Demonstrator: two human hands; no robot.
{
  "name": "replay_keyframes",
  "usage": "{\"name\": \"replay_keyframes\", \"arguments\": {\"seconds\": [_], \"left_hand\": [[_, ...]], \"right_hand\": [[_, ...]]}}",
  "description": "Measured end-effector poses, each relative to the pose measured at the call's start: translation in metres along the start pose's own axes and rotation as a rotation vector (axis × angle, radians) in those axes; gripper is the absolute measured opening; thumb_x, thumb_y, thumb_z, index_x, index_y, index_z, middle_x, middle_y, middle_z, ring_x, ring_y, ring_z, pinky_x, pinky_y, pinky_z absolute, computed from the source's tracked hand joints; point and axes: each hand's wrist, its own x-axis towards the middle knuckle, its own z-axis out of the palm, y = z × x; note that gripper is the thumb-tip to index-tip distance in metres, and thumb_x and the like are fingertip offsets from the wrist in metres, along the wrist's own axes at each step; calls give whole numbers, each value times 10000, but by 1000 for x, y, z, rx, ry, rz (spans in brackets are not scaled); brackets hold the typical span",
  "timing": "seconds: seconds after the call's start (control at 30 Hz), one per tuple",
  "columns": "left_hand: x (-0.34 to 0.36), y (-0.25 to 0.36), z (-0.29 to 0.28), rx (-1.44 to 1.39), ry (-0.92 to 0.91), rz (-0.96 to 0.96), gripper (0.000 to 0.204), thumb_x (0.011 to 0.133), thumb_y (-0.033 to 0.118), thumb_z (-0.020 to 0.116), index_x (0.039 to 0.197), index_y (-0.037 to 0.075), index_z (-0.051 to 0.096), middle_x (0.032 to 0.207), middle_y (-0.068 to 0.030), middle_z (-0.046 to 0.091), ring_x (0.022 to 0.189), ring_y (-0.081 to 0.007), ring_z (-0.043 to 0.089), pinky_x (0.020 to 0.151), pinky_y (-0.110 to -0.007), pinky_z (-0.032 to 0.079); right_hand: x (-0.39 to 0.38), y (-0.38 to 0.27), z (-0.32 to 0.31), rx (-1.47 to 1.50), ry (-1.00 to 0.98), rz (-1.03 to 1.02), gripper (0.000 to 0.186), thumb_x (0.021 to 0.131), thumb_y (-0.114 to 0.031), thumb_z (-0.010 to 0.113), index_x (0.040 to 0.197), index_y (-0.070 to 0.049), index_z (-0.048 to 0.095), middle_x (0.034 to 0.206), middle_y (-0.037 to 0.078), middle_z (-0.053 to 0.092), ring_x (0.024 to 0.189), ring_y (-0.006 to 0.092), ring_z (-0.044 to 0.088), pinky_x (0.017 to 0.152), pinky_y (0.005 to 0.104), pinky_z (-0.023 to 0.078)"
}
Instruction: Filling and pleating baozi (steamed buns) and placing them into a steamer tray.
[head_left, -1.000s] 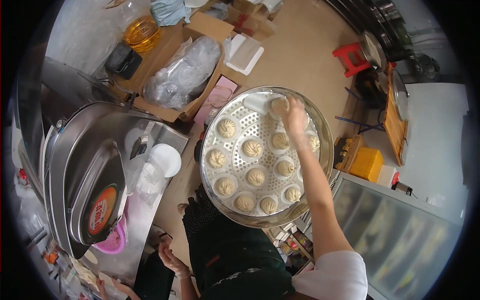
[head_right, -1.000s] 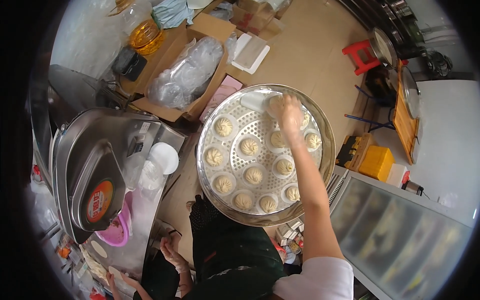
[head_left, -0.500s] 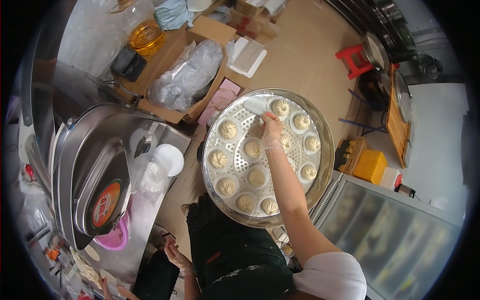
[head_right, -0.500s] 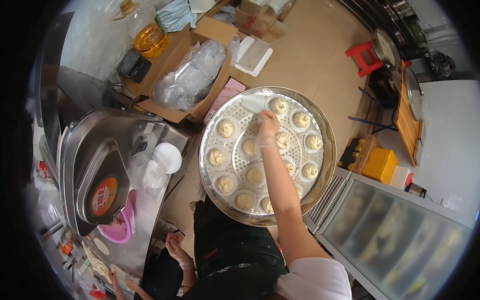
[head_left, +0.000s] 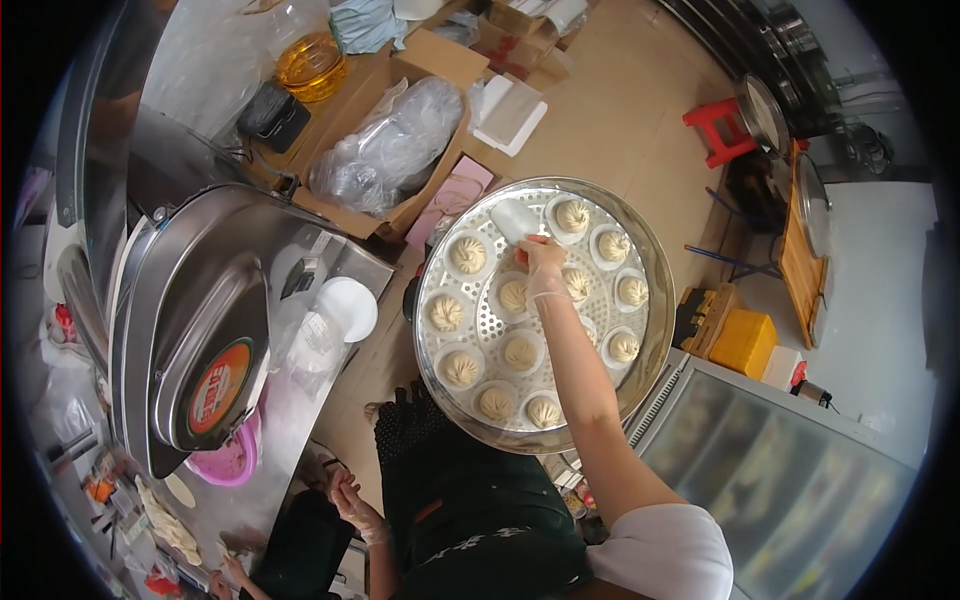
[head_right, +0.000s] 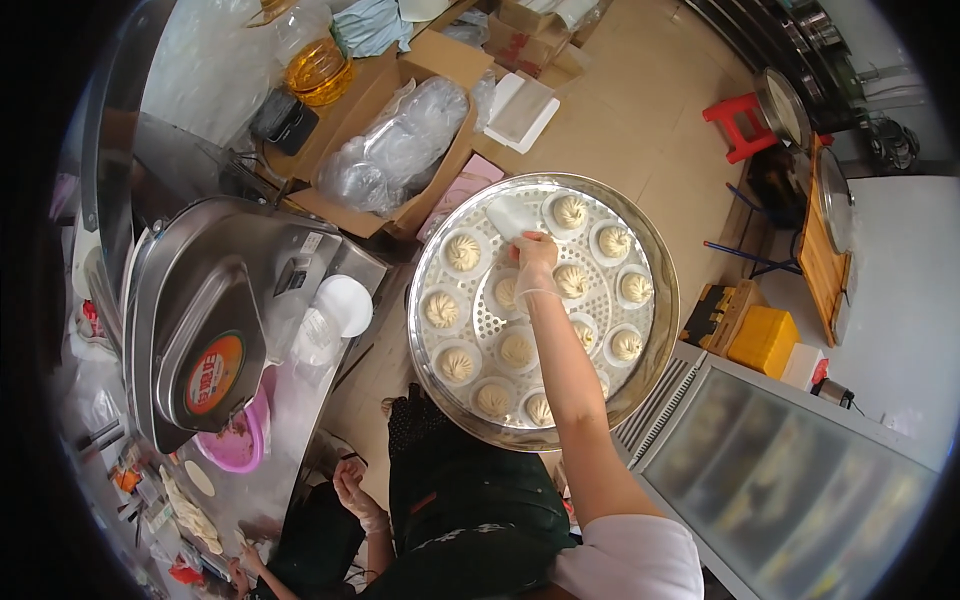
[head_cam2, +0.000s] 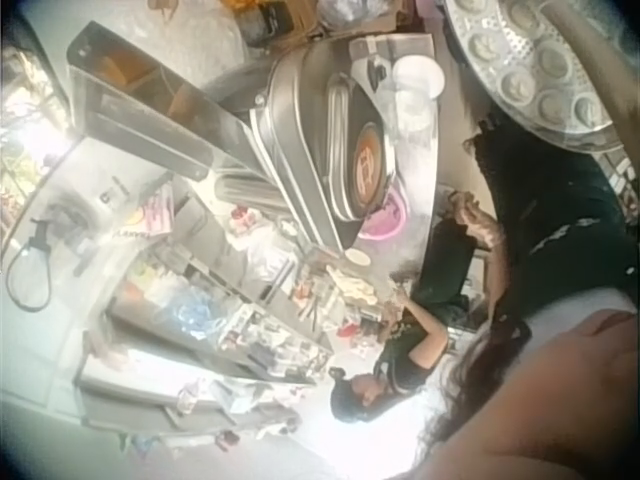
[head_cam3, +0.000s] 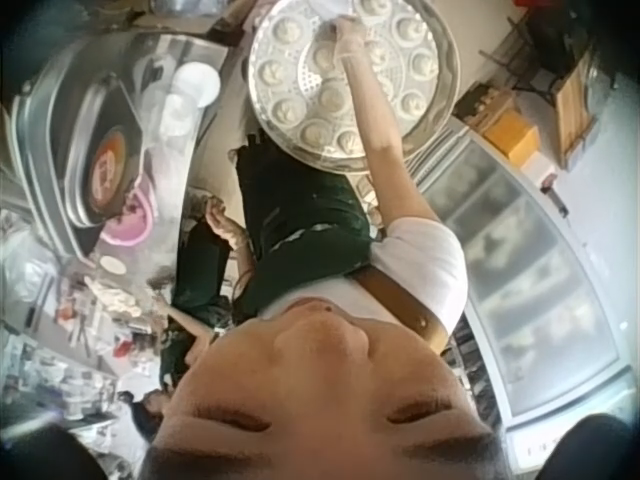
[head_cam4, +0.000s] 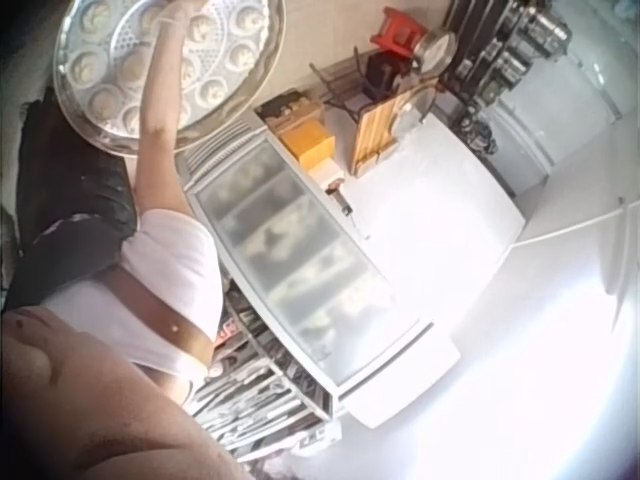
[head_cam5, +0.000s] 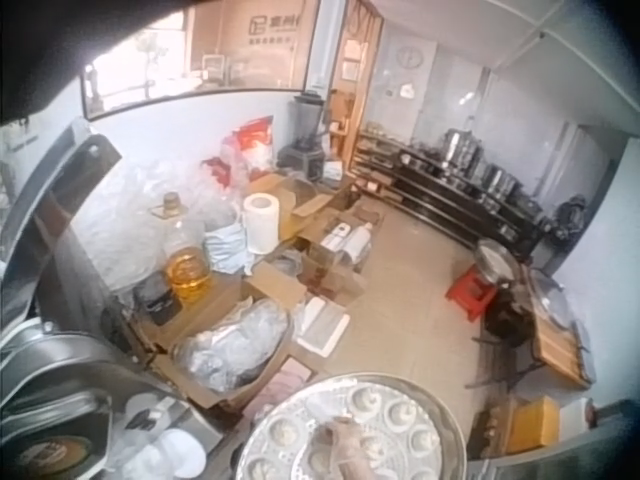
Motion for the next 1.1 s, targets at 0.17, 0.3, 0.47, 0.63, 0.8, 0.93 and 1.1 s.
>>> {"name": "replay_keyframes", "arguments": {"seconds": [0.17, 0.3, 0.47, 0.63, 0.8, 0.93, 1.1], "left_hand": [[0, 7, 6, -18, 22, -21, 270, 1054, 160, 393, 1178, -25, 546, 1002, -103, 624, 902, -154, 601, 840, -277, 497], [2, 0, 4, -61, 7, -46, 272, 1055, 158, 388, 1172, -25, 552, 1001, -102, 623, 905, -151, 606, 828, -272, 504], [-2, -3, -2, -58, 33, -44, 270, 1053, 151, 387, 1166, -24, 560, 1015, -104, 626, 918, -148, 608, 818, -268, 503], [-5, -7, -8, -11, 54, -87, 283, 1045, 192, 401, 1155, 14, 592, 1028, -84, 650, 930, -163, 624, 809, -305, 491], [-10, -1, -10, -15, 83, -98, 279, 1041, 226, 423, 1140, 36, 602, 1042, -75, 650, 953, -165, 619, 806, -318, 482], [-13, -1, -18, -38, 127, -118, 287, 1037, 255, 436, 1135, 35, 593, 1066, -72, 640, 969, -167, 607, 817, -314, 474], [-14, -10, -30, -227, 234, -163, 263, 1025, 252, 472, 1135, 60, 614, 1078, -61, 649, 984, -159, 612, 833, -309, 476]], "right_hand": [[3, -1, -4, -42, 10, -9, 208, 768, 24, 716, 938, -24, 605, 748, 91, 647, 575, 177, 646, 493, 292, 542], [-5, -4, -10, -139, 18, 27, 226, 778, 7, 656, 999, -27, 617, 787, 111, 654, 626, 228, 654, 561, 335, 542], [-46, -17, -28, -1087, 125, -1055, 327, 738, 57, 542, 1028, -60, 640, 1002, 140, 636, 999, 357, 612, 838, 437, 510], [-35, -32, -33, -915, -132, -1255, 308, 739, 42, 551, 1002, -75, 662, 1047, 153, 651, 962, 358, 625, 800, 429, 521], [-13, -15, -29, -1134, -265, -1123, 274, 764, 11, 511, 966, -58, 683, 1050, 154, 668, 985, 336, 635, 824, 417, 531], [-11, -13, -29, -1211, -242, -1157, 304, 805, -22, 514, 1057, -60, 679, 1142, 188, 653, 1026, 355, 635, 872, 423, 517], [-33, -23, -47, -947, -197, -967, 406, 859, 61, 433, 1223, -6, 599, 1128, 184, 667, 990, 275, 647, 904, 352, 497]]}}
